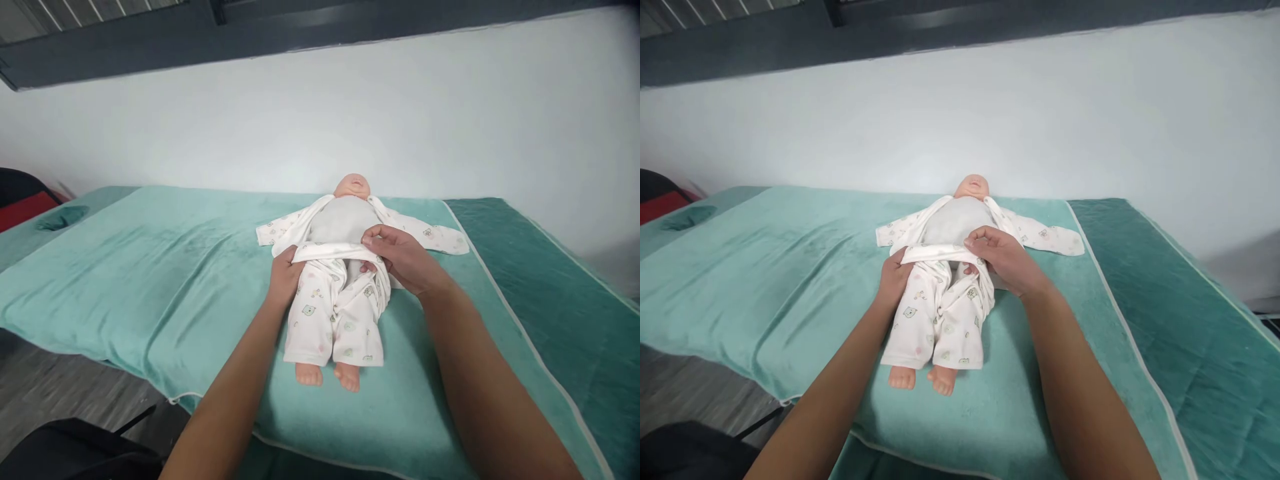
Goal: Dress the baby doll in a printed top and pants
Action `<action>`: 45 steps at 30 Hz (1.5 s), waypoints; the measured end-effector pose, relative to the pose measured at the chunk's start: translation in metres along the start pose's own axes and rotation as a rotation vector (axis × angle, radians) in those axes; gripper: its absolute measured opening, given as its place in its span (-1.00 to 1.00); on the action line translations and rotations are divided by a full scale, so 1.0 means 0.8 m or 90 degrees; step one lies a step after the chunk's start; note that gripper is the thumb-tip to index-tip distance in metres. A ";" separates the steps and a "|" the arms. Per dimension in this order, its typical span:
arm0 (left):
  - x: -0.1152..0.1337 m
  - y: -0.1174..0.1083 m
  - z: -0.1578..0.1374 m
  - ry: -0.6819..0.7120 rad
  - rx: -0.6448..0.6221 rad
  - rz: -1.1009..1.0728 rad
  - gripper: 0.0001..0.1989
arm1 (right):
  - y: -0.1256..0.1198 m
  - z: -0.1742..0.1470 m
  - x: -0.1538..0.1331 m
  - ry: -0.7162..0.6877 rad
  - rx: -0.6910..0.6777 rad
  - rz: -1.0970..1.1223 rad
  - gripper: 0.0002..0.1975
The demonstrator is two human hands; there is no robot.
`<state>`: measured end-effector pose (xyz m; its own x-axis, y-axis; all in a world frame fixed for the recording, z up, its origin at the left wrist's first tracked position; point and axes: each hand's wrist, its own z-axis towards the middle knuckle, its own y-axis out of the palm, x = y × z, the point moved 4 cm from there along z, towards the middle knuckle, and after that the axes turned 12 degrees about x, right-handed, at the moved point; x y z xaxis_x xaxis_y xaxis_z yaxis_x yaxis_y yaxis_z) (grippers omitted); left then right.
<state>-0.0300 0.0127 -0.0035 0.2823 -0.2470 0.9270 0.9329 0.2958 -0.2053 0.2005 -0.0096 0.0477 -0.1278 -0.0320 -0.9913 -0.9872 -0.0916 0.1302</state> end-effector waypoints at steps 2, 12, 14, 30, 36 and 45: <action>0.000 -0.001 0.000 0.000 -0.003 0.008 -0.86 | -0.001 -0.001 0.001 0.011 0.016 0.005 -0.73; -0.002 0.000 -0.001 -0.070 -0.032 -0.010 -0.87 | 0.008 -0.002 0.011 -0.003 -0.025 -0.086 -0.69; -0.002 0.000 -0.001 -0.084 -0.041 -0.027 -0.87 | 0.006 -0.002 0.010 -0.016 -0.016 -0.100 -0.69; -0.050 -0.036 0.089 -0.002 0.178 0.284 -0.65 | -0.025 0.014 0.006 -0.198 0.339 -0.133 -0.80; -0.050 -0.017 0.117 0.021 0.075 0.430 -0.67 | -0.095 0.045 0.036 -0.202 0.559 -0.473 -0.76; -0.037 0.001 0.117 0.058 0.024 0.274 -0.73 | -0.109 0.061 0.052 -0.171 0.539 -0.477 -0.61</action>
<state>-0.0584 0.1068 -0.0013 0.6640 -0.1738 0.7273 0.7173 0.4228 -0.5538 0.2766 0.0456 -0.0057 0.5993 -0.0304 -0.7999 -0.5585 0.7001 -0.4450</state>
